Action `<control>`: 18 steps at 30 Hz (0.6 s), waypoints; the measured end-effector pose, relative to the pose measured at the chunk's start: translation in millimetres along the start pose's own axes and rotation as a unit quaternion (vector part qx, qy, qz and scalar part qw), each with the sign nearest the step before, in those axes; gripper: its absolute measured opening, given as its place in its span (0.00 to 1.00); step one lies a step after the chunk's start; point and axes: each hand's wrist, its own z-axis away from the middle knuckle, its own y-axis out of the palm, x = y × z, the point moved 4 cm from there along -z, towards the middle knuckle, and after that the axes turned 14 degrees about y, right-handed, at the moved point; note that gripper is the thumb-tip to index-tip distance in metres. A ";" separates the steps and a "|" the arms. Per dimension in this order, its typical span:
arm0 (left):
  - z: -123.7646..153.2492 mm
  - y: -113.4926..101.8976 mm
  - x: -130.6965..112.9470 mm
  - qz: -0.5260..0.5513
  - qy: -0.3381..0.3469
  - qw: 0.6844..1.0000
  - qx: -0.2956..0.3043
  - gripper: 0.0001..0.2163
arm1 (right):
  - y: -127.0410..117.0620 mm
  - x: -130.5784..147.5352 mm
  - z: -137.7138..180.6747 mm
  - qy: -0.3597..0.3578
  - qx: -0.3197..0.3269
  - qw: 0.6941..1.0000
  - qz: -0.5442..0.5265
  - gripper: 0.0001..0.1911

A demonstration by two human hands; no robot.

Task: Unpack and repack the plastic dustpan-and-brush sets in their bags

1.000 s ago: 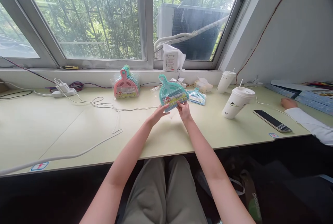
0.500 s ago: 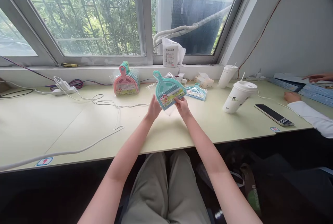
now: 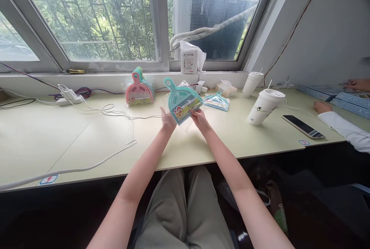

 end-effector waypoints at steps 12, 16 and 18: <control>1.2 -9.1 18.8 -0.224 0.017 0.973 0.048 0.26 | -15.8 5.8 -4.0 -0.014 -0.016 0.999 -0.025 0.16; -0.4 -14.4 16.2 -0.250 0.029 0.966 0.055 0.25 | -12.6 5.1 -2.3 -0.015 -0.015 0.999 -0.024 0.17; -1.2 -15.0 15.2 -0.262 0.034 0.963 0.059 0.25 | -10.7 4.9 -1.1 -0.020 -0.022 0.999 -0.026 0.18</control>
